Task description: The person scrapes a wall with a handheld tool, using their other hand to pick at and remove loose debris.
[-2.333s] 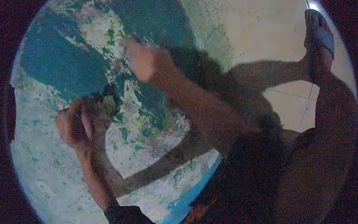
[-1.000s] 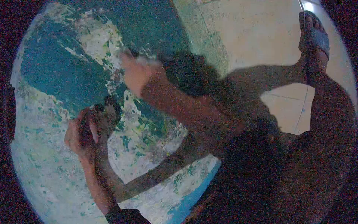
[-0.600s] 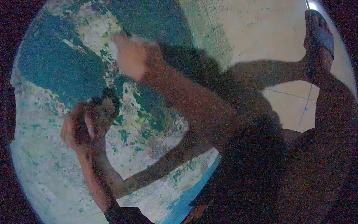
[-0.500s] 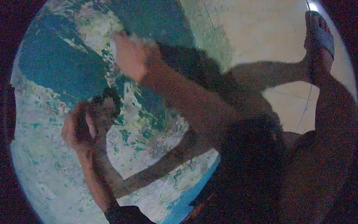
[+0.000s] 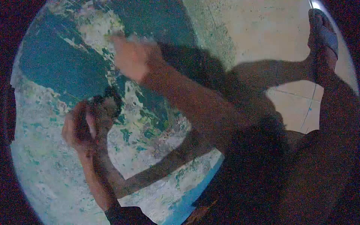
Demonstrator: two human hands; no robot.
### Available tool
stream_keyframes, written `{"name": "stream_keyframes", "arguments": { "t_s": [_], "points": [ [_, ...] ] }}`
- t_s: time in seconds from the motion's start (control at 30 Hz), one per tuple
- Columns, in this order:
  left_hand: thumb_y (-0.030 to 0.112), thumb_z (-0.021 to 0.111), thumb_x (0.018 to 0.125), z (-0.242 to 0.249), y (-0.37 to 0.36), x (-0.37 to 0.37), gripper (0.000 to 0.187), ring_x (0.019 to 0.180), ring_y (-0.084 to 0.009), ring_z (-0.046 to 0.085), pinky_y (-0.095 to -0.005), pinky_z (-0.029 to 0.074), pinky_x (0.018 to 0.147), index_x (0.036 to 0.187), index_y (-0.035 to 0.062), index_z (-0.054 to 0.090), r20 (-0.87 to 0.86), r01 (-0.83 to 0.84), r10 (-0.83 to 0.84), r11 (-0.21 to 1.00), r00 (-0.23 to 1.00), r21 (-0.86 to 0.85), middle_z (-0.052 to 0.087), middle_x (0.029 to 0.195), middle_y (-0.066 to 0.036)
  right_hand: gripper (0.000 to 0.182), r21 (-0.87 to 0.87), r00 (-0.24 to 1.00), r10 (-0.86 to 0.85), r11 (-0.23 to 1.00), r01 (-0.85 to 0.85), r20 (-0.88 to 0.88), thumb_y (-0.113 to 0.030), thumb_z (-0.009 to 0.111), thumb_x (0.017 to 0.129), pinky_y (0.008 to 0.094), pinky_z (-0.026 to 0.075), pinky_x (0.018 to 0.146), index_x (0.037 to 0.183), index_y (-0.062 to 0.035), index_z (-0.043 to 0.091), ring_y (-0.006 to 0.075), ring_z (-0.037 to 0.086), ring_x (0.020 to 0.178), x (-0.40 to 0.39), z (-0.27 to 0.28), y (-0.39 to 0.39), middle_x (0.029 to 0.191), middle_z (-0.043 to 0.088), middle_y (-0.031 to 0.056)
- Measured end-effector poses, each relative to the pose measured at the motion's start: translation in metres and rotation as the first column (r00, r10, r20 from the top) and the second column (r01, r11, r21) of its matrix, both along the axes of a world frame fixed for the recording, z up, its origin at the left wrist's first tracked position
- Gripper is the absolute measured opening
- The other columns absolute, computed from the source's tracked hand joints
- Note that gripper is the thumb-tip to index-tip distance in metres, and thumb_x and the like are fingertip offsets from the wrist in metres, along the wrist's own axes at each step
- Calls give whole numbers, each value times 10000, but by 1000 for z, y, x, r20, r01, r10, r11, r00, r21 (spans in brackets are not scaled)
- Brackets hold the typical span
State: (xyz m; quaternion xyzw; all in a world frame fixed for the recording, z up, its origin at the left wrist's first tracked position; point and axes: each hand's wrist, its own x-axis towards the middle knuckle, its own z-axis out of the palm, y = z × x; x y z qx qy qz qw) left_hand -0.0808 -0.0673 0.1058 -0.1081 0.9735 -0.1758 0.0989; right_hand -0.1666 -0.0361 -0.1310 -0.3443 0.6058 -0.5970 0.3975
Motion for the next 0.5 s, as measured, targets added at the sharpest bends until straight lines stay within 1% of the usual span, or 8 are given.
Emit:
{"name": "stream_keyframes", "arguments": {
  "t_s": [0.03,0.07,0.17,0.27,0.33,0.37,0.47,0.5],
  "points": [
    [88,769,839,0,3,1,163,562,-256,589,-354,471,546,999,57,759,-3,-18,18,1000,1000,-10,653,729,-96,451,-89,998,-59,994,58,-16,-215,497,997,503,586,837,1442,-140,499,408,712,981,-13,3,-4,1080,707,232],
    [77,769,836,2,5,2,163,563,-256,590,-355,473,548,997,56,758,8,-22,22,1000,1000,-1,655,731,-97,465,43,997,57,997,-59,53,-220,512,991,501,588,820,1449,-140,496,405,714,960,-14,15,5,1082,714,209],
    [50,773,823,-1,2,-4,169,565,-251,596,-355,477,551,991,54,757,-34,-8,8,1000,999,6,662,734,-99,461,182,983,176,966,-183,53,-234,544,979,487,596,771,1432,-148,515,384,721,930,12,29,37,1047,722,204],
    [39,780,812,-1,-2,2,176,571,-242,604,-350,480,552,986,55,760,-28,-9,10,1000,1000,20,669,734,-99,453,-11,991,-97,995,97,-88,-246,538,990,488,598,767,1437,-173,520,373,726,918,18,9,18,1010,726,201],
    [45,782,815,2,-1,5,173,577,-239,612,-346,482,553,986,56,761,8,-29,29,999,1000,-25,677,739,-100,436,24,996,-81,996,81,-23,-241,523,997,489,598,765,1430,-187,533,372,726,902,16,16,12,1016,726,193],
    [46,783,814,2,0,4,173,578,-240,612,-346,482,553,985,56,761,-6,-17,17,1000,1000,3,677,738,-98,429,33,996,-84,996,84,3,-239,516,1001,489,598,765,1427,-195,540,371,725,894,11,21,9,1019,727,189],
    [47,783,813,-2,1,-4,173,584,-243,614,-345,483,555,984,57,760,-59,12,-10,1000,998,23,675,736,-96,404,159,996,95,983,-94,4,-207,491,997,500,595,780,1396,-184,553,395,718,889,21,38,47,1059,729,159],
    [48,781,814,-1,3,-5,172,588,-244,615,-345,485,559,984,57,760,-46,-3,3,1000,999,12,674,736,-96,396,111,998,69,991,-69,4,-201,490,995,507,594,782,1385,-183,557,405,716,890,18,34,40,1055,728,165]
  ]
}}
